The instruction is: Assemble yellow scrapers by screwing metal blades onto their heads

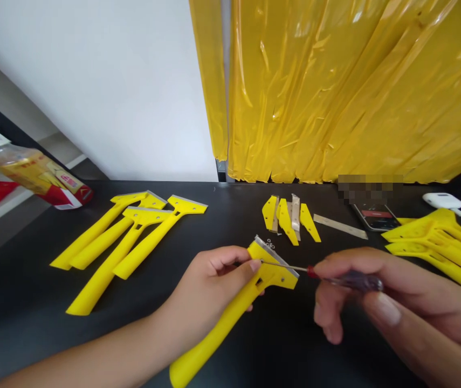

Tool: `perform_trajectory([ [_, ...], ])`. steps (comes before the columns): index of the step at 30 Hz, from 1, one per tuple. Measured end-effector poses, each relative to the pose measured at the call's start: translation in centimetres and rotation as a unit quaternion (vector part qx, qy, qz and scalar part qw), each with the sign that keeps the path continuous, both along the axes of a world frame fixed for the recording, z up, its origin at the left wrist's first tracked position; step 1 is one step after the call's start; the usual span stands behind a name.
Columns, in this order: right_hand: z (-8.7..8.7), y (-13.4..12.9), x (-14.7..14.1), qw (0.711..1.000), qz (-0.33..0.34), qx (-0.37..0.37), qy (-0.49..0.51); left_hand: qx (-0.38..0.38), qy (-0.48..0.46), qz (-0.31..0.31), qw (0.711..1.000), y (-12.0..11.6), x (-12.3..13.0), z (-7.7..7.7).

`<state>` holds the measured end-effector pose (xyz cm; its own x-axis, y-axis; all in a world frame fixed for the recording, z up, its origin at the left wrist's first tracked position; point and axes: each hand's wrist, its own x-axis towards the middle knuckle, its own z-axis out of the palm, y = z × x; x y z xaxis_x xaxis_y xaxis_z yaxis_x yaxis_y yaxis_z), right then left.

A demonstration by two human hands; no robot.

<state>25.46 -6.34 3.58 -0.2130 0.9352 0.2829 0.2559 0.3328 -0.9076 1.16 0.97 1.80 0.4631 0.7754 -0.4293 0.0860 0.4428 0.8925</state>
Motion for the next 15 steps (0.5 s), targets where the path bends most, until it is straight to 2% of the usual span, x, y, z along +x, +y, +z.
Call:
perform_trajectory([
  [3, -0.2, 0.0, 0.4, 0.989, -0.001, 0.097, -0.107, -0.008, -0.001, -0.006, 1.000, 0.2, 0.0, -0.2],
  [5, -0.1, 0.1, 0.4, 0.982, -0.006, 0.130, -0.136, -0.010, -0.003, -0.009, 1.000, 0.2, -0.1, -0.4],
  [7, -0.1, 0.3, 0.4, 0.987, -0.036, 0.098, -0.120, -0.007, 0.001, -0.008, 1.000, 0.2, -0.1, -0.4],
  [9, 0.0, 0.6, 0.5, 0.996, -0.038, 0.022, -0.073, -0.006, 0.004, -0.008, 1.000, 0.1, -0.1, -0.4],
  [12, 0.2, 1.0, 0.6, 0.994, 0.046, -0.085, 0.056, -0.001, 0.003, -0.010, 1.000, 0.1, -0.1, -0.3],
  [13, 0.2, 1.1, 0.7, 0.990, 0.064, -0.099, 0.082, 0.000, 0.002, -0.010, 1.000, 0.0, -0.2, -0.4],
  [15, 0.3, 1.1, 0.7, 0.994, 0.039, -0.080, 0.065, 0.002, -0.001, -0.009, 1.000, 0.0, -0.2, -0.5],
])
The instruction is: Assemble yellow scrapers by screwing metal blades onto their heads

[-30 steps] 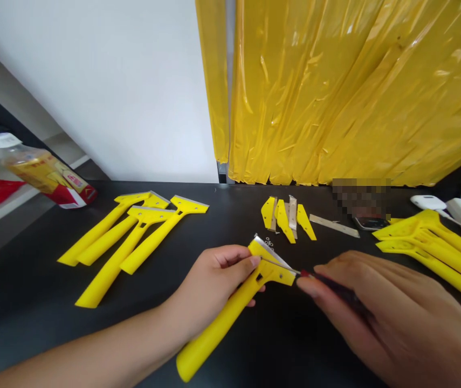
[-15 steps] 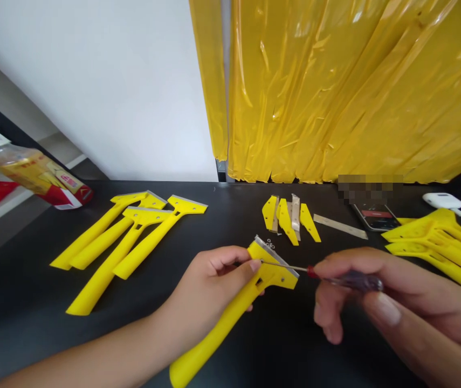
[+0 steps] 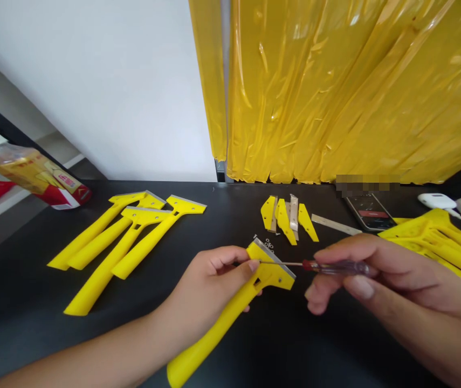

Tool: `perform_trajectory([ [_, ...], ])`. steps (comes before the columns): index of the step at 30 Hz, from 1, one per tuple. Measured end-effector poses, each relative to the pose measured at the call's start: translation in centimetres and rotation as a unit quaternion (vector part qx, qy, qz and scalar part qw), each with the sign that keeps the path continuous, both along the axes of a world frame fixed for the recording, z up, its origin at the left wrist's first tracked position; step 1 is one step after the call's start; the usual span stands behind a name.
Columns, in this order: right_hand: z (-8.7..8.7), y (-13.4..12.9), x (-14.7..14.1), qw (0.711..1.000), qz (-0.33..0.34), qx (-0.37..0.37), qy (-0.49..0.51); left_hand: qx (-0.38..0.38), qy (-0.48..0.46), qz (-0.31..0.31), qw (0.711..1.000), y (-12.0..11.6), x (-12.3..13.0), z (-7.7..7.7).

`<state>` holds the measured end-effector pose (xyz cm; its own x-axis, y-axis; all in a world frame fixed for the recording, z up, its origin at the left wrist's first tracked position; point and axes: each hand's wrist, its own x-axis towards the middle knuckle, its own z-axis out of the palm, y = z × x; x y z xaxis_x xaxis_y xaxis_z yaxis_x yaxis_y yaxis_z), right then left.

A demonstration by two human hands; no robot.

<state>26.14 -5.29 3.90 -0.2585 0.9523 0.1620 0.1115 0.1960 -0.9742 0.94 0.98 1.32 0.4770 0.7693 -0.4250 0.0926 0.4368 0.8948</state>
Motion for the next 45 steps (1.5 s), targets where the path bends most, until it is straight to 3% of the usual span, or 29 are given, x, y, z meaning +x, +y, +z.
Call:
perform_trajectory([
  [2, 0.1, -0.1, -0.1, 0.991, -0.054, 0.081, -0.095, 0.000, 0.000, 0.001, 1.000, 0.0, -0.1, -0.1],
  [5, 0.2, -0.4, -0.3, 0.945, -0.075, 0.210, -0.237, 0.002, 0.002, -0.001, 1.000, 0.1, -0.1, -0.2],
  [10, -0.1, -0.7, -0.8, 0.861, -0.091, 0.289, -0.409, 0.012, 0.002, 0.005, 1.000, 0.3, 0.0, -0.2],
  [14, -0.7, -1.2, -0.9, 0.802, -0.104, 0.354, -0.470, 0.042, 0.013, 0.010, 0.999, 0.3, 0.0, -0.1],
  [18, -1.1, -1.5, -0.7, 0.799, -0.104, 0.334, -0.488, 0.138, 0.063, 0.024, 0.988, 0.3, -0.2, 0.5],
  [22, -1.1, -1.3, -0.9, 0.801, -0.117, 0.334, -0.483, 0.273, 0.111, 0.032, 0.955, 0.4, -0.5, 1.2],
  [27, -1.0, -1.2, -1.0, 0.768, -0.113, 0.377, -0.506, 0.390, 0.153, 0.046, 0.907, 0.2, -0.8, 1.5],
  [29, -1.0, -1.2, -1.1, 0.770, -0.116, 0.364, -0.511, 0.436, 0.162, 0.049, 0.884, 0.0, -0.9, 1.7],
  [36, -1.0, -0.7, -2.0, 0.832, -0.109, 0.272, -0.470, 0.545, 0.211, 0.050, 0.810, 0.0, -1.8, 1.7],
  [38, -1.0, -0.6, -2.0, 0.866, -0.085, 0.233, -0.434, 0.554, 0.222, 0.044, 0.801, 0.1, -1.9, 1.4],
  [41, -1.2, -0.8, -2.2, 0.931, -0.051, 0.108, -0.345, 0.559, 0.224, 0.041, 0.797, 0.2, -1.9, 1.2],
  [43, -1.4, -0.8, -2.3, 0.945, -0.048, 0.053, -0.318, 0.558, 0.222, 0.041, 0.799, 0.2, -1.8, 1.1],
  [45, -1.6, -0.8, -2.4, 0.944, -0.058, 0.056, -0.320, 0.551, 0.219, 0.035, 0.804, 0.2, -1.7, 1.1],
])
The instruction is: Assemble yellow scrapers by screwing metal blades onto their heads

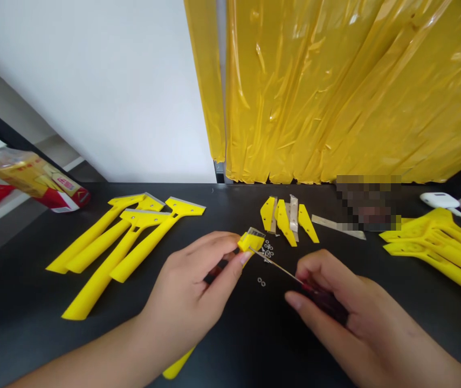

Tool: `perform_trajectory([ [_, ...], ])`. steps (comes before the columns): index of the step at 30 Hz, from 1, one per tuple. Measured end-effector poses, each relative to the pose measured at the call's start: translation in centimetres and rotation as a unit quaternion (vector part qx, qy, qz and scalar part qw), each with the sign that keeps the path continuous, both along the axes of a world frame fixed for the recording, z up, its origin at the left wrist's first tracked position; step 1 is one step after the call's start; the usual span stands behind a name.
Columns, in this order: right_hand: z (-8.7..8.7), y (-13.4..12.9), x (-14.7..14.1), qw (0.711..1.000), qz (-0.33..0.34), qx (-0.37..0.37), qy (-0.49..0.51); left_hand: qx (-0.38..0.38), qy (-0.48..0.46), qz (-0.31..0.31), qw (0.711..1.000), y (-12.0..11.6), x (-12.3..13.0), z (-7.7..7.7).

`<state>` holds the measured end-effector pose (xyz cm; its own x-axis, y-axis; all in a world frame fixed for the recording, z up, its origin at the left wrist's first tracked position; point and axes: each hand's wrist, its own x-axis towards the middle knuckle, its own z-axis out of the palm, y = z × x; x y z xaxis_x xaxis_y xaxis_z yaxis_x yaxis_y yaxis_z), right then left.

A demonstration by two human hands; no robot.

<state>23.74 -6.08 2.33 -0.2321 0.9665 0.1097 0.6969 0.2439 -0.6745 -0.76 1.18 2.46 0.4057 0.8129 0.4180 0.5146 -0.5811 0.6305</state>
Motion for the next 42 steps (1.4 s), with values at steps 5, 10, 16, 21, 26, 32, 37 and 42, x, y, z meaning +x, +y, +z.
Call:
perform_trajectory([
  [5, -0.1, 0.7, 0.3, 0.999, -0.017, 0.036, 0.013, -0.032, -0.004, -0.024, 0.999, -0.1, 0.0, -0.1],
  [10, -0.6, 0.7, 0.1, 0.998, -0.046, -0.034, 0.034, -0.068, -0.012, -0.017, 0.997, 0.0, 0.1, -0.1],
  [16, -0.9, 1.3, 0.1, 0.998, -0.041, -0.032, 0.029, -0.099, -0.025, -0.015, 0.995, 0.2, 0.3, -0.1],
  [21, -1.0, 1.1, 0.3, 0.997, -0.080, -0.013, -0.010, -0.106, -0.025, 0.007, 0.994, 0.6, 0.4, -0.1],
  [26, -0.9, 1.0, 0.5, 0.986, -0.027, 0.129, -0.102, -0.091, -0.030, 0.008, 0.995, 0.8, 0.4, -0.2],
  [32, -0.5, 0.5, 0.2, 0.968, 0.005, 0.201, -0.150, -0.044, -0.014, 0.011, 0.999, 0.6, 0.2, -0.4],
  [37, -0.2, 0.8, -0.1, 0.976, -0.032, -0.156, 0.145, 0.007, 0.007, 0.017, 1.000, 0.4, -0.1, -0.4],
  [42, -0.5, 1.6, -0.3, 0.876, -0.025, -0.325, 0.355, 0.005, 0.002, 0.022, 1.000, 0.7, 0.0, -0.4],
])
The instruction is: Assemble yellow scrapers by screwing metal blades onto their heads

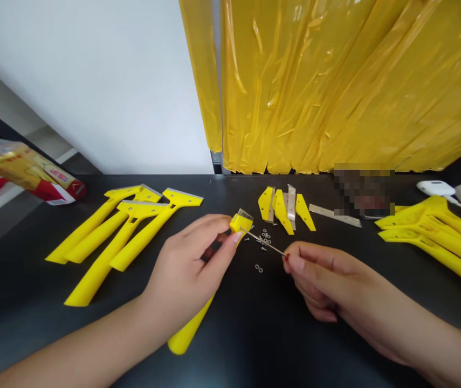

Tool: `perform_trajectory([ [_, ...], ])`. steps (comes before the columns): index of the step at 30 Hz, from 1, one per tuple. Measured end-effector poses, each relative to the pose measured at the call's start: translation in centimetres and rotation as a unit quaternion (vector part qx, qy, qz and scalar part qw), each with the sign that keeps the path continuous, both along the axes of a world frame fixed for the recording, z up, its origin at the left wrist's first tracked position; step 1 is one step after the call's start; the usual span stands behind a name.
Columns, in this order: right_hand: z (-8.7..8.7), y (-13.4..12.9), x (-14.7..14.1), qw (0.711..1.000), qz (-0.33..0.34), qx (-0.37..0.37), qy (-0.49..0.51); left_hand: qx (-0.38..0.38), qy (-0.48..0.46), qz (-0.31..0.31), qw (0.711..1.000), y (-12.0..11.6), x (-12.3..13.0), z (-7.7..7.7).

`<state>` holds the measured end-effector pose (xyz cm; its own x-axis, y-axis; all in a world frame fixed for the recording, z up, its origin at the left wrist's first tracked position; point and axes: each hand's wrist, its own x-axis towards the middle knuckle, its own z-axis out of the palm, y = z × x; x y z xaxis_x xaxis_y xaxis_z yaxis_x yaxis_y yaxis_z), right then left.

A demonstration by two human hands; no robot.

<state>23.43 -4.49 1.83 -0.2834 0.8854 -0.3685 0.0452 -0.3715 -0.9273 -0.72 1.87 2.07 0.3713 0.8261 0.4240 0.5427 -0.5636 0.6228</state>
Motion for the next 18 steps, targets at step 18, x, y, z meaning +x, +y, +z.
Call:
perform_trajectory([
  [18, 0.1, -0.4, 0.1, 0.997, -0.021, -0.029, 0.073, 0.049, 0.035, -0.004, 0.998, -0.2, 0.1, 0.0],
])
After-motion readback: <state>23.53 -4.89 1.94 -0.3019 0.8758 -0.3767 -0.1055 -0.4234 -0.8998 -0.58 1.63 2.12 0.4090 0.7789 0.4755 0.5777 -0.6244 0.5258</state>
